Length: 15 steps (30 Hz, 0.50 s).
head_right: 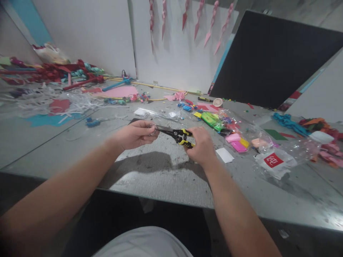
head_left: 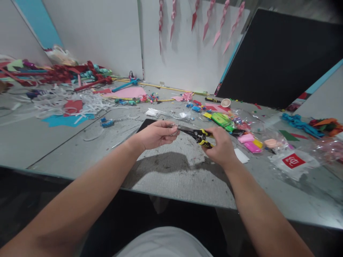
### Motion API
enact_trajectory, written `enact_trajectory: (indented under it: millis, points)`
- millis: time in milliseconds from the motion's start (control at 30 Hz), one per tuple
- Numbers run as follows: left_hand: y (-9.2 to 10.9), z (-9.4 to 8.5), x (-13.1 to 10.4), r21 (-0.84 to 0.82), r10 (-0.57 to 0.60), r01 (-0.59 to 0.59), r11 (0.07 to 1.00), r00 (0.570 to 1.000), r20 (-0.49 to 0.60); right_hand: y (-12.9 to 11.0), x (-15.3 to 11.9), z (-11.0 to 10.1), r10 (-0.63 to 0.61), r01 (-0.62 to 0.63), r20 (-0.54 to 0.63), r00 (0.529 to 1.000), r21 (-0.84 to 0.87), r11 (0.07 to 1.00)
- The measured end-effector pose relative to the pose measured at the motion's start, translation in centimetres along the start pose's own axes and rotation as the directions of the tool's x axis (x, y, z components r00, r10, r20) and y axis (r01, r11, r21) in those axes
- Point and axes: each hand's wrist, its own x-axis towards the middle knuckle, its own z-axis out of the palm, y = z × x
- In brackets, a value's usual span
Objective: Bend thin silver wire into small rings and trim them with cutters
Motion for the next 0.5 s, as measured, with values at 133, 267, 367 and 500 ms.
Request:
enact_trajectory:
  millis: [133, 267, 367, 500]
  points:
    - [-0.19, -0.12, 0.1, 0.082, 0.036, -0.034, 0.996, 0.999, -0.031, -0.08, 0.05, -0.04, -0.003, 0.003, 0.002, 1.0, 0.004, 1.0]
    - [-0.34, -0.21, 0.3, 0.214, 0.104, -0.081, 0.973, 0.99, -0.1, 0.0, 0.06, 0.18, 0.074, -0.076, 0.047, 0.996, 0.033, 0.997]
    - [-0.37, -0.12, 0.42, 0.428, 0.174, -0.084, 0.9, 0.969, -0.177, 0.09, 0.03, 0.49, 0.146, -0.147, 0.055, 0.988, 0.025, 0.989]
    - [-0.4, 0.02, 0.58, 0.666, 0.251, -0.026, 0.746, 0.937, -0.244, -0.16, 0.01, 0.78, 0.219, -0.222, 0.092, 0.971, 0.034, 0.974]
